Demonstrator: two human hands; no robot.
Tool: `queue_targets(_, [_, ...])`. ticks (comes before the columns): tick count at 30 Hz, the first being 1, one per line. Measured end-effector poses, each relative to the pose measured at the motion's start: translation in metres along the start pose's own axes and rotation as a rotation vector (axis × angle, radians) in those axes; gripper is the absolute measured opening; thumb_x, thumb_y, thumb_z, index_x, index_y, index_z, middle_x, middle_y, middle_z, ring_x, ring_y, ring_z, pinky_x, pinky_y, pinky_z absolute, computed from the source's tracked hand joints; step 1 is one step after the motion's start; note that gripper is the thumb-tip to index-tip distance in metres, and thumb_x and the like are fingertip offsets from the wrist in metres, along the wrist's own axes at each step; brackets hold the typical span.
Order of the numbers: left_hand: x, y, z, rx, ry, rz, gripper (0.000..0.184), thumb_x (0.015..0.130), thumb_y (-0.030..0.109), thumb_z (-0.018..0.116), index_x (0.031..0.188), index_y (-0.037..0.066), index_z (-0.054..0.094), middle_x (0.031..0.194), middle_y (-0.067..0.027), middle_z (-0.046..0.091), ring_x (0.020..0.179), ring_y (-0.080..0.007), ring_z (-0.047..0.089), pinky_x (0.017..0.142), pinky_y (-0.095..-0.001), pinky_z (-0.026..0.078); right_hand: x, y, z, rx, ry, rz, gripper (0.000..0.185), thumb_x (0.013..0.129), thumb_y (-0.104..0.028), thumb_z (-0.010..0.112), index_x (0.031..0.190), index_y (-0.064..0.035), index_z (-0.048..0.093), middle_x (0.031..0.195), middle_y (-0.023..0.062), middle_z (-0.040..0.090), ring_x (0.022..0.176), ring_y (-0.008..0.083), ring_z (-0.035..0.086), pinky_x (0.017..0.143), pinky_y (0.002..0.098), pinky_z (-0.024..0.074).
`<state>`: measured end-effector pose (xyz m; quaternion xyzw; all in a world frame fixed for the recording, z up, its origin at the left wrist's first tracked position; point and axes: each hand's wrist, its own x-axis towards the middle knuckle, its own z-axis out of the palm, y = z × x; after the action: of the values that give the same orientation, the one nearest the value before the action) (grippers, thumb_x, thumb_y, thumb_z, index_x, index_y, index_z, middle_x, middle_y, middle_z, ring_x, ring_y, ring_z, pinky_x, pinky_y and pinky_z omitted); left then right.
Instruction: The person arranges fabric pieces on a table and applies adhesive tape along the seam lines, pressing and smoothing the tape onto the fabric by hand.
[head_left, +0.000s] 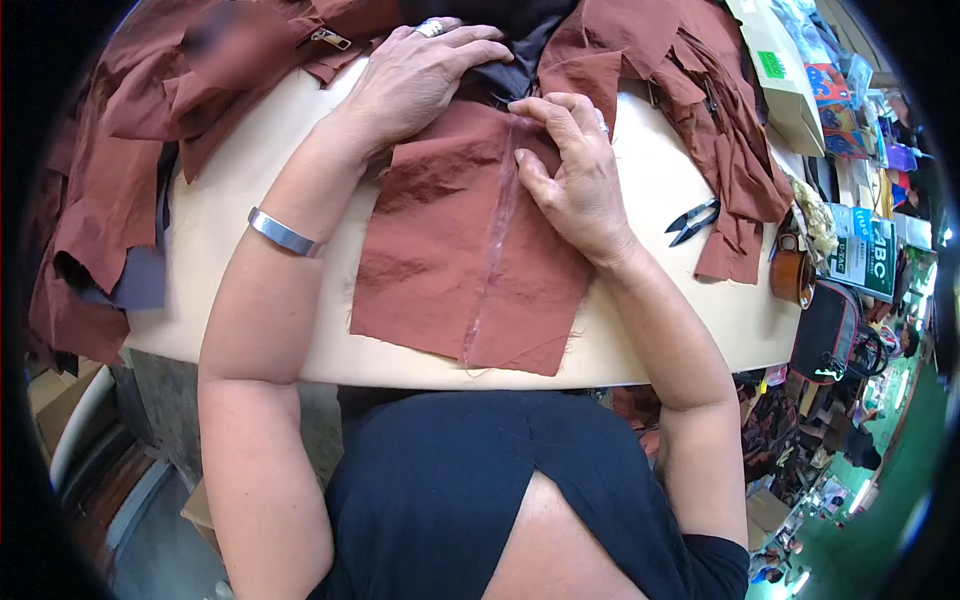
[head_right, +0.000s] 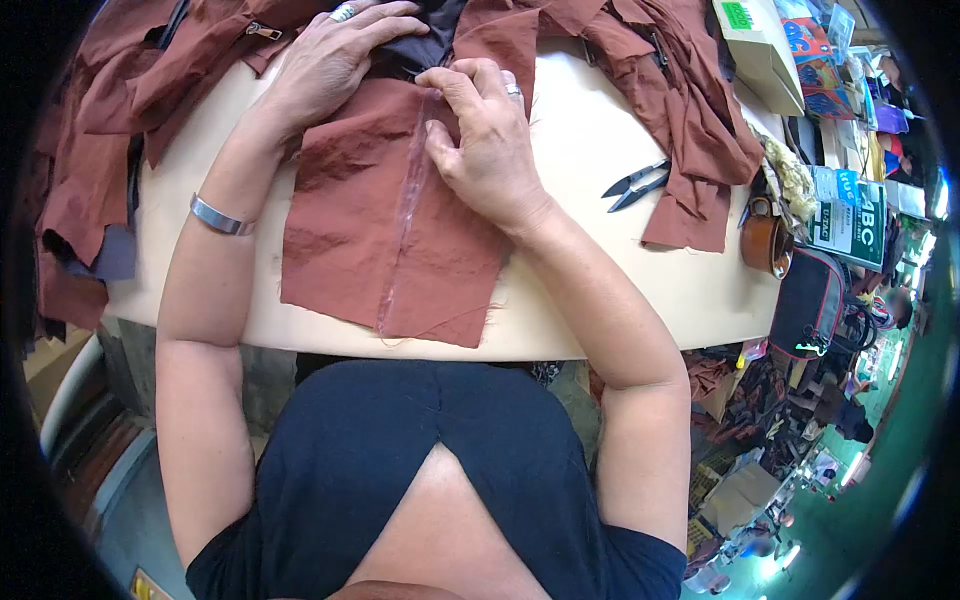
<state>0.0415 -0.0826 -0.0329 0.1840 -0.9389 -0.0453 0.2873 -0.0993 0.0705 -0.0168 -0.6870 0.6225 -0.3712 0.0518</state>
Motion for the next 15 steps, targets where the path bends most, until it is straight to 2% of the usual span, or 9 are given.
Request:
queue_targets(8, [0.000,0.000,0.005,0.059,0.011,-0.003,0.036,0.085,0.008,0.044,0.114,0.020,0.060,0.125,0.0019,0.055,0.112,-0.0190,0.053,0.093,-0.0388,0.042,0.000,-0.005,0.003,-0.096,-0.047,0.032,0.038,0.070,0.000,0.054,0.106,-0.0082,0.065,0.100,0.0110,0.051,0.093,0.0280,0.047,0.084,0.0368,0.0383])
queue_targets(11, [0.000,-0.005,0.010,-0.011,-0.021,0.006,0.024,0.086,0.016,0.049,0.107,0.016,0.061,0.130,-0.0014,0.051,0.117,-0.0245,0.049,0.095,-0.0439,0.039,-0.006,-0.004,-0.005,0.014,-0.114,0.041,0.037,0.070,0.002,0.053,0.103,-0.0089,0.068,0.099,0.0101,0.051,0.092,0.0267,0.047,0.084,0.0361,0.0374])
queue_targets(13, [0.003,0.002,-0.012,-0.043,-0.109,0.009,0.031,0.085,0.012,0.046,0.113,0.013,0.058,0.127,-0.0047,0.052,0.116,-0.0253,0.048,0.094,-0.0403,0.038,-0.012,-0.007,-0.011,0.083,-0.209,0.045,0.037,0.070,0.004,0.052,0.101,-0.0088,0.068,0.099,0.0097,0.051,0.092,0.0261,0.047,0.084,0.0357,0.0367])
queue_targets(15, [0.003,0.006,-0.018,-0.060,-0.122,0.020,0.035,0.083,0.009,0.044,0.114,0.012,0.058,0.125,-0.0062,0.053,0.114,-0.0252,0.048,0.093,-0.0381,0.037,-0.010,-0.006,-0.007,0.101,-0.124,0.043,0.035,0.070,0.004,0.053,0.098,-0.0087,0.069,0.096,0.0080,0.052,0.091,0.0242,0.047,0.082,0.0337,0.0366])
